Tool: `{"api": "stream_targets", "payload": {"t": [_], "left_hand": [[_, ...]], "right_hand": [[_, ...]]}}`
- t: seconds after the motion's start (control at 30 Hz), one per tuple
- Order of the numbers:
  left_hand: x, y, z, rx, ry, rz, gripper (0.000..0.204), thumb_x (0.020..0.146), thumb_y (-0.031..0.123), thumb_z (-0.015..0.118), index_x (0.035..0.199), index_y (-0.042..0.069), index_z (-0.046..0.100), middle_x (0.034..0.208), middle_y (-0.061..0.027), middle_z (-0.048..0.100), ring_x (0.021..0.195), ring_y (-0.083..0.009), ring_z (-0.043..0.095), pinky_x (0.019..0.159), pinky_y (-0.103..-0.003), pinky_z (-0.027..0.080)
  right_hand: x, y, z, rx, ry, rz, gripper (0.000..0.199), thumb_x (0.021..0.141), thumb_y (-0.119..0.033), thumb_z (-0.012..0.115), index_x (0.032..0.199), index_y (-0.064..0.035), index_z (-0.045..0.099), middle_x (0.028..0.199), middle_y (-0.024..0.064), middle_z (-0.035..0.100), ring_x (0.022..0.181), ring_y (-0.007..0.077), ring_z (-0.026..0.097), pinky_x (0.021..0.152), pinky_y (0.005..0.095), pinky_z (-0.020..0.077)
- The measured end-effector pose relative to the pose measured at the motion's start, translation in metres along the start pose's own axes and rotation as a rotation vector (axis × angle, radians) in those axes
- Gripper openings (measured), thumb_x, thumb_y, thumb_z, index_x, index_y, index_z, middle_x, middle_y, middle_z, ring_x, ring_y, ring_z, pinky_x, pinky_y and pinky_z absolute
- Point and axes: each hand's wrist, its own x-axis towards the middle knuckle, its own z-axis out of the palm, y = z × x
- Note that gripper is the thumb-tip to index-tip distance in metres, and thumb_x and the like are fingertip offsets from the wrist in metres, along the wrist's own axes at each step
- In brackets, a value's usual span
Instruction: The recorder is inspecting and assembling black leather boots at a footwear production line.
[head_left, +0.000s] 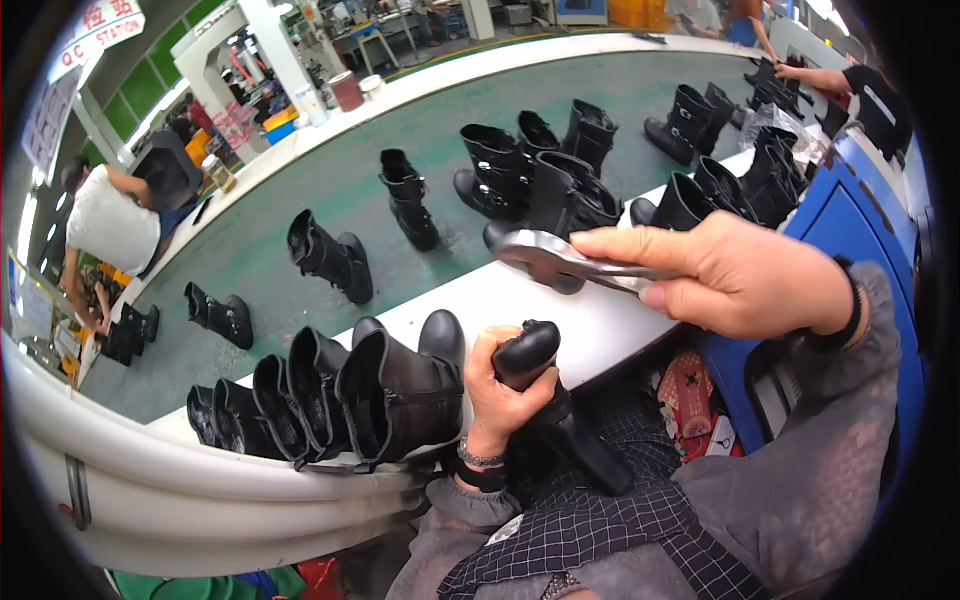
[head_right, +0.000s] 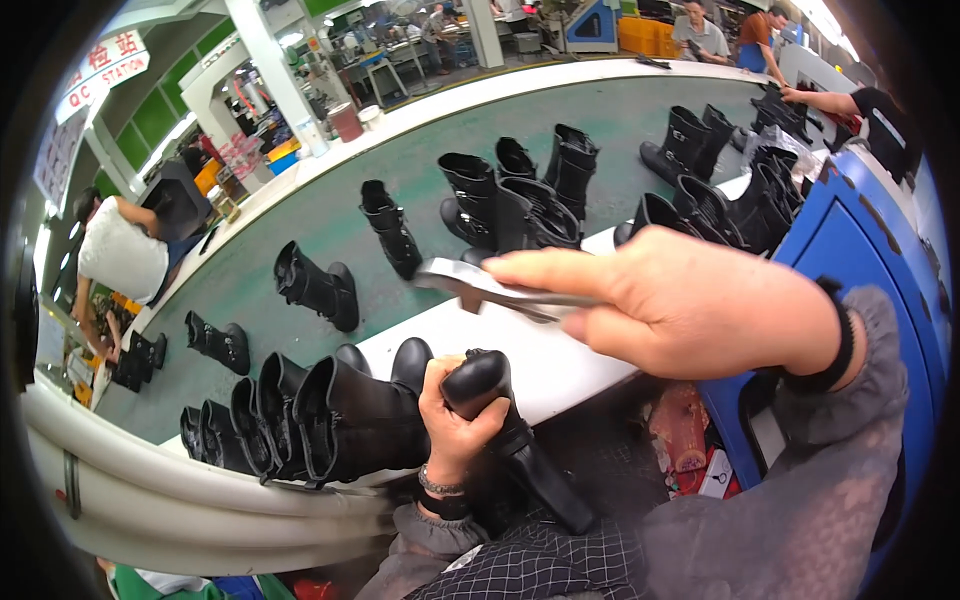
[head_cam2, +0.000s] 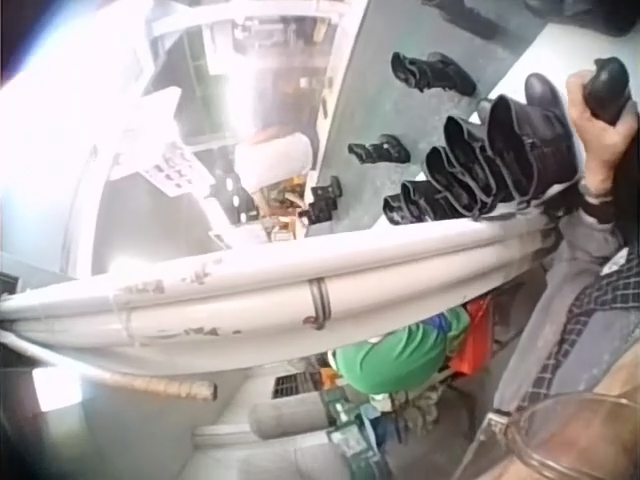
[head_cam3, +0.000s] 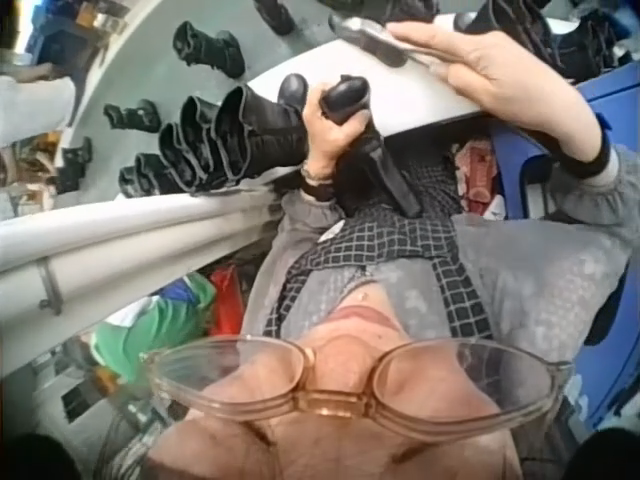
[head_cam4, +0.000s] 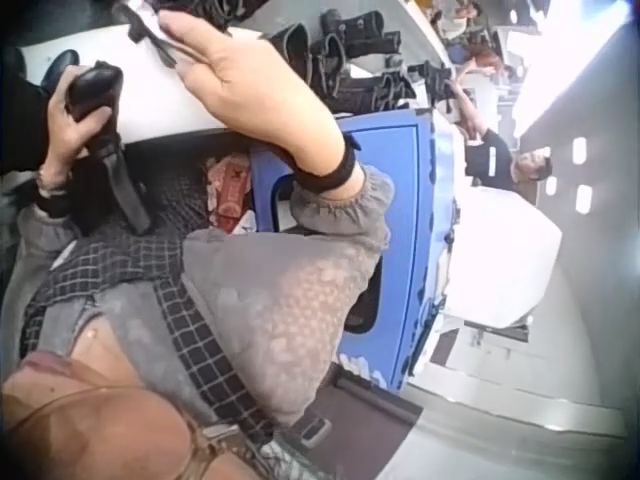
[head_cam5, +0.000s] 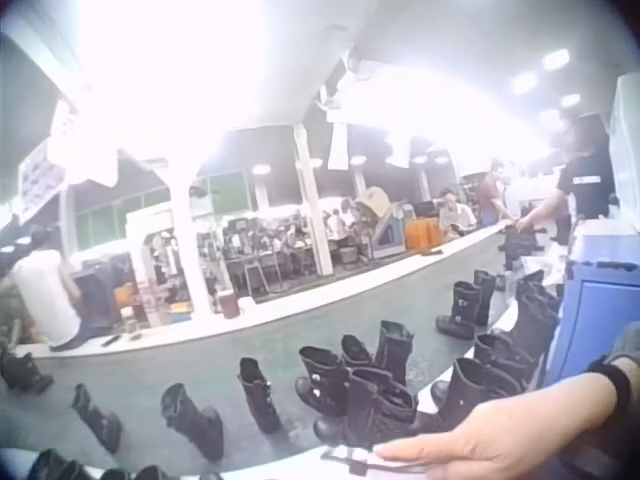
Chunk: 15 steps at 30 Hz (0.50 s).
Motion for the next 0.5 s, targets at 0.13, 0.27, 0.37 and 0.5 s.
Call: {"api": "stream_targets", "payload": {"t": [0.13,0.27,0.37,0.5], "left_hand": [[0.007,0.001,-0.001,-0.225,0.085,-0.134,0.039,0.072,0.007,0.075,0.104,0.003,0.053,0.096,-0.002,0.058,0.086,-0.0102,0.056,0.079,-0.026,0.047],[0.026,-0.022,0.0,-0.294,0.244,-0.267,0.036,0.083,0.012,0.071,0.112,0.002,0.052,0.103,-0.0047,0.058,0.09,-0.0115,0.057,0.082,-0.026,0.048],[0.034,-0.06,-0.002,-0.348,0.341,-0.334,0.039,0.089,0.02,0.068,0.116,0.0,0.048,0.106,-0.009,0.057,0.091,-0.0144,0.057,0.082,-0.028,0.05],[0.024,-0.092,0.004,-0.219,0.382,-0.502,0.044,0.093,0.028,0.061,0.114,-0.009,0.048,0.114,-0.023,0.058,0.103,-0.0266,0.058,0.09,-0.038,0.046]], "right_hand": [[-0.006,0.076,0.068,-0.381,-0.017,0.12,0.055,0.088,-0.025,0.057,0.141,-0.0133,0.044,0.073,0.0229,0.064,0.068,0.0396,0.065,0.064,0.0477,0.0531],[-0.009,0.142,0.143,-0.538,0.123,0.248,0.055,0.086,-0.028,0.061,0.137,-0.0123,0.048,0.078,0.0205,0.062,0.07,0.0382,0.061,0.065,0.047,0.0502],[-0.005,0.146,0.165,-0.472,0.339,0.055,0.068,0.08,-0.018,0.068,0.141,-0.006,0.042,0.114,0.0249,0.052,0.098,0.0414,0.051,0.09,0.0455,0.043],[0.007,0.115,0.168,0.101,0.186,-0.177,0.089,0.071,-0.016,0.081,0.145,-0.0016,0.033,0.141,0.0207,0.043,0.132,0.0359,0.041,0.111,0.043,0.0315]]}}
